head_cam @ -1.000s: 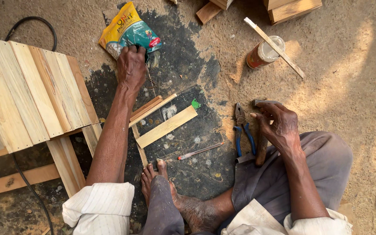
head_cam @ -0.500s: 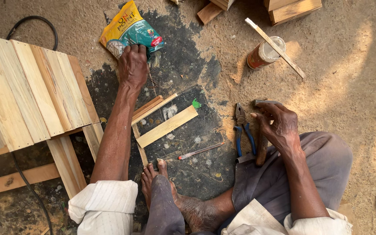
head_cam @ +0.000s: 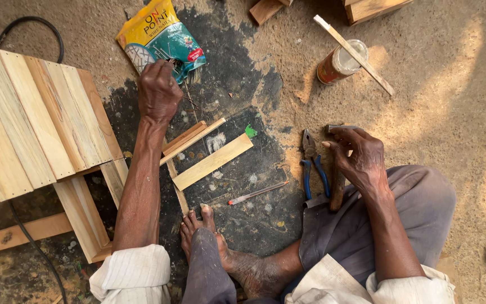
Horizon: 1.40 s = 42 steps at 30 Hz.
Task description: The person assembles small wooden boxes by applying glue to wooden slats, joining them, and securing the joints with nails using a hammer. The person works on the floor, handling multiple pieces and tools to construct the box frames.
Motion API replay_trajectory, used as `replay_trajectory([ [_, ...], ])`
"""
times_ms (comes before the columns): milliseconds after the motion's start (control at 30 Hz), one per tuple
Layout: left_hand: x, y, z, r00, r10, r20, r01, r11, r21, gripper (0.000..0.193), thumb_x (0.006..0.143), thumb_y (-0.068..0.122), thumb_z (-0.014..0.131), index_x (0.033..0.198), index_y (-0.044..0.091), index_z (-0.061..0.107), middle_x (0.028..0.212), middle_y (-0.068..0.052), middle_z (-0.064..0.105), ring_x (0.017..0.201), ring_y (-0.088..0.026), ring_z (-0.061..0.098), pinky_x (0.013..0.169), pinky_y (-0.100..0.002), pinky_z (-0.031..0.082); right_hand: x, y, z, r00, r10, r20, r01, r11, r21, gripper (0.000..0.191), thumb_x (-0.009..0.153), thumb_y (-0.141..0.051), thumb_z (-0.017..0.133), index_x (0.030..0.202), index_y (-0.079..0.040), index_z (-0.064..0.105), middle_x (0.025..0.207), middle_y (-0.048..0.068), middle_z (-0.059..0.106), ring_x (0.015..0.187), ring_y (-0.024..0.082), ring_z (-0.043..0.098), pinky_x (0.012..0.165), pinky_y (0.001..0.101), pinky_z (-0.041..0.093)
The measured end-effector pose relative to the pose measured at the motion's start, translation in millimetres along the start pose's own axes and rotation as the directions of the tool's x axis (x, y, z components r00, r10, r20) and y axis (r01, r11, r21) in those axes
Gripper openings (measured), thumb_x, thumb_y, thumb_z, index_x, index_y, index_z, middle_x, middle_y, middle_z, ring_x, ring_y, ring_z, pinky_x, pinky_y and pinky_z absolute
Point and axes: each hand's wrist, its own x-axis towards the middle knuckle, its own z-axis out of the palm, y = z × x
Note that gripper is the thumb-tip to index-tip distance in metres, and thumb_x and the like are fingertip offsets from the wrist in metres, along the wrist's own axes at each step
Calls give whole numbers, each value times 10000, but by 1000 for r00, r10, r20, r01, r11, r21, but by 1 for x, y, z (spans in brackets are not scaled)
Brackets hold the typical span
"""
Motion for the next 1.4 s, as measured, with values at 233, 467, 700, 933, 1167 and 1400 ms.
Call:
replay_trajectory([
  [233,-30,15,-17,972,-223,68,232,902,-365,242,905,-150,587,1080,-99,747,1044,-269,752,861,-290,772,668,-316,664,-1,4,-1,1000,-22,-2,22,1000,15,303,919,-112,760,1214,-46,745,1165,152,754,933,225,763,784,337,621],
  [467,-39,38,-46,939,-248,238,333,828,-452,183,895,-117,645,963,-22,786,912,-173,779,779,-203,767,656,-330,634,-6,3,0,1000,-11,1,11,1000,16,339,910,-159,790,1226,-46,738,1128,155,752,961,228,760,787,329,615],
  [700,-42,39,-64,928,-317,195,371,814,-446,60,900,-60,742,914,-15,779,838,-155,769,728,-194,767,567,-336,596,-14,-4,-1,1000,2,9,-2,1000,3,344,903,-180,803,1217,-54,742,1153,149,748,933,229,758,769,331,610],
  [933,-52,37,-75,893,-399,207,450,792,-413,49,962,-47,724,999,-24,703,817,-147,752,744,-196,768,577,-324,587,-23,-6,-1,1000,-6,25,7,1000,-30,335,886,-104,768,1216,-50,742,1176,158,743,891,240,747,761,339,604],
  [1167,-63,34,-76,901,-365,232,432,797,-422,142,976,-89,694,1094,-25,740,943,-195,747,807,-247,757,617,-320,616,-27,-2,-8,997,31,-67,-33,999,-23,280,894,-82,727,1170,-35,736,1083,165,746,899,246,759,738,337,626],
  [1400,-76,14,-62,910,-383,158,415,843,-342,220,903,-146,662,1054,-28,769,952,-204,765,813,-260,765,664,-337,641,-39,-9,12,996,-72,-56,65,991,-117,301,895,-97,720,1188,-35,752,1076,182,740,915,290,754,778,374,618],
])
